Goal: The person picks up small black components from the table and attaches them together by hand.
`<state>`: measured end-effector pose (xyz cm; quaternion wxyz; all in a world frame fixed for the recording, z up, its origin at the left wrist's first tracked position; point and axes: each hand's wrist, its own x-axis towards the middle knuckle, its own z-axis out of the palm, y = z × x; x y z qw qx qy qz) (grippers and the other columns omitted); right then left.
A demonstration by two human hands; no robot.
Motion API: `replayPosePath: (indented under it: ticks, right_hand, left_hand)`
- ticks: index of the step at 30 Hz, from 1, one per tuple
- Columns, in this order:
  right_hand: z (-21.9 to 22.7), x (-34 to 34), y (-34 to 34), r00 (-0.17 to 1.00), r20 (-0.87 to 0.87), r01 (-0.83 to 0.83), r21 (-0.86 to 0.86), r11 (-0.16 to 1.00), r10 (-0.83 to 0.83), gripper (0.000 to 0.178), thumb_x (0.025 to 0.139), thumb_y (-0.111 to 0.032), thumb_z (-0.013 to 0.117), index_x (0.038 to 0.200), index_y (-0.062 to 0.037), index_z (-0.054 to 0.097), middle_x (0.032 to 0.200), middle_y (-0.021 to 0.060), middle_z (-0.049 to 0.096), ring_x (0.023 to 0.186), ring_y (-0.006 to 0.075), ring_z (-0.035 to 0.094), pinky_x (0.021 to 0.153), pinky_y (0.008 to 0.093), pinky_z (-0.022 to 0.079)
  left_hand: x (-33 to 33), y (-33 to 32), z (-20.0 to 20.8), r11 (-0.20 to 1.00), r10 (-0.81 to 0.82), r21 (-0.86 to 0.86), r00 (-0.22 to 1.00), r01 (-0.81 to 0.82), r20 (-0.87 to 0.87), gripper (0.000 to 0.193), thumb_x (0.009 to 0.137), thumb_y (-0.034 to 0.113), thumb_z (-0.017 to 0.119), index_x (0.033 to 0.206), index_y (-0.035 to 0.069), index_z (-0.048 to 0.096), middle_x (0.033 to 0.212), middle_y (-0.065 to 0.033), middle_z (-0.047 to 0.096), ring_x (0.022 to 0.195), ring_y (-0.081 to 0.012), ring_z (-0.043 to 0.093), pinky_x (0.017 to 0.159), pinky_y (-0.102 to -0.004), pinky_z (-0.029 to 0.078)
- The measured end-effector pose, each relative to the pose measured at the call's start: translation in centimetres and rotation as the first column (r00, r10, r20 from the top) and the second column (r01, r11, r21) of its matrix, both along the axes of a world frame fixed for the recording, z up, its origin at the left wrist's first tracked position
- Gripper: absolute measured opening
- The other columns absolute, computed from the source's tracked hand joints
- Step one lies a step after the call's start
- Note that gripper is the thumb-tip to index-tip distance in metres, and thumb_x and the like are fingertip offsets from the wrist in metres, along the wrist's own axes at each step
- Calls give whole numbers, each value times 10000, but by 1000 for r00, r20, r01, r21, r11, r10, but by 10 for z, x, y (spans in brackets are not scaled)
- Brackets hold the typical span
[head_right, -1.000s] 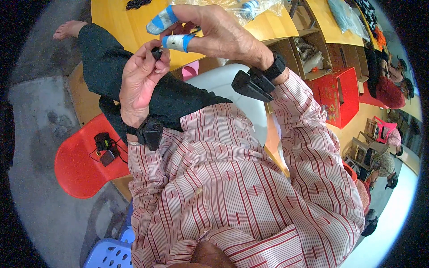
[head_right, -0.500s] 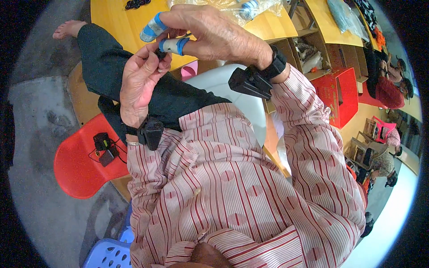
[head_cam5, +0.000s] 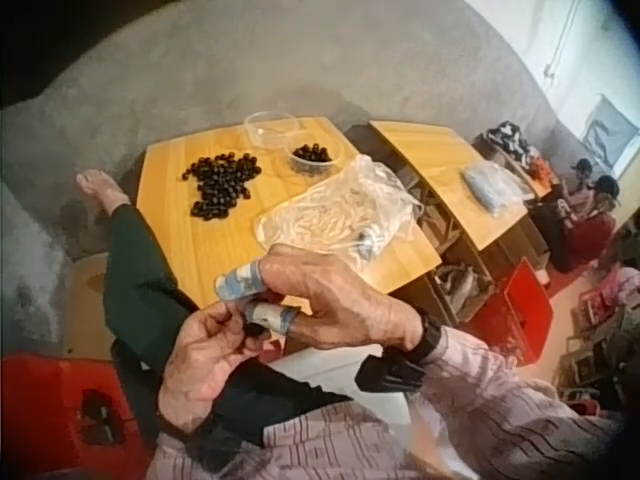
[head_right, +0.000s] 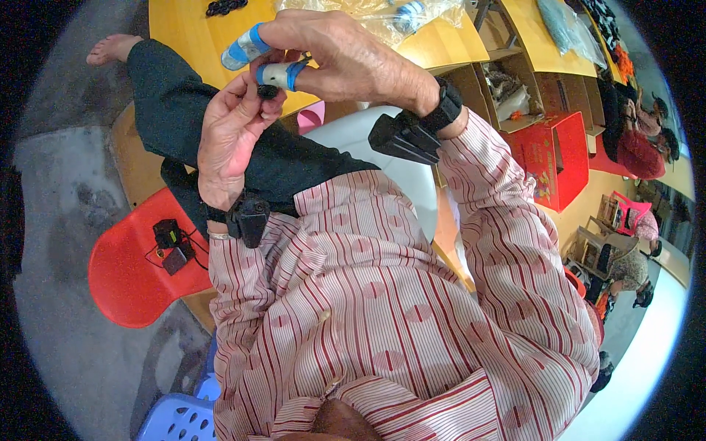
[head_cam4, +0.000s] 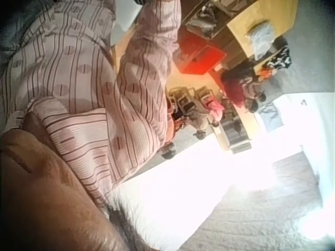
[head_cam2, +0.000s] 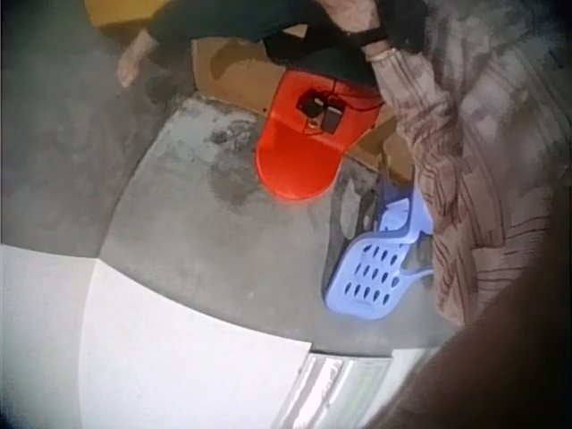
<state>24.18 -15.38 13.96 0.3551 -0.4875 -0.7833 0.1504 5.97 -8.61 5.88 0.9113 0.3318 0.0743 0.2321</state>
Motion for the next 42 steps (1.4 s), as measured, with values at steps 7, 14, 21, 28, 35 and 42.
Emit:
replayPosePath:
  ticks: [7, 14, 21, 28, 35, 42]
  right_hand:
    - [-8, 1, 2, 999, -17, 45, 4, 999, -45, 271, 789, -45, 636, 1057, -47, 597, 879, 93, 601, 804, 238, 626, 717, 314, 524]
    - [-9, 0, 1, 999, 0, 54, -17, 998, -54, 265, 793, -41, 620, 1057, -43, 591, 871, 107, 589, 828, 254, 609, 724, 326, 512]
    - [8, 10, -2, 947, -282, 98, -197, 975, -153, 287, 830, -62, 617, 1111, -30, 567, 943, 102, 606, 867, 207, 590, 737, 312, 470]
    - [-9, 6, -12, 999, -15, -29, -38, 999, 28, 372, 699, 61, 612, 1061, -23, 583, 910, 125, 540, 844, 299, 541, 735, 357, 444]
    - [-8, 11, -7, 998, -58, -35, -185, 982, 25, 262, 828, -63, 579, 1089, -45, 590, 915, 96, 612, 861, 253, 590, 752, 337, 473]
    - [-34, 62, 66, 953, -67, 264, -303, 916, -297, 351, 886, -179, 578, 1200, -28, 533, 1031, 67, 641, 949, 130, 596, 815, 270, 480]
  left_hand:
    - [-1, -5, 7, 996, 93, 12, 987, -93, -132, 274, 890, 76, 566, 1139, -37, 540, 951, -120, 627, 849, -135, 613, 736, -249, 487]
    - [5, -11, 9, 971, 230, 106, 956, -214, -182, 277, 828, 11, 626, 1087, -51, 550, 960, -97, 610, 815, -104, 581, 737, -201, 474]
    - [7, -15, 7, 907, 366, 301, 905, -295, -215, 197, 832, 2, 611, 1020, -38, 567, 910, -57, 592, 807, -77, 558, 690, -189, 473]
    - [13, -18, 13, 833, 444, 488, 842, -261, -308, 138, 832, 20, 614, 962, -17, 583, 767, -1, 594, 616, -30, 502, 533, -174, 411]
    - [11, -22, 19, 854, 448, 435, 830, -287, -332, 128, 827, -7, 599, 952, -9, 575, 742, 17, 550, 606, -28, 472, 527, -171, 385]
    - [12, -30, 25, 876, 422, 383, 850, -293, -314, 164, 830, 0, 604, 987, -10, 558, 836, -4, 555, 744, -48, 507, 684, -179, 435]
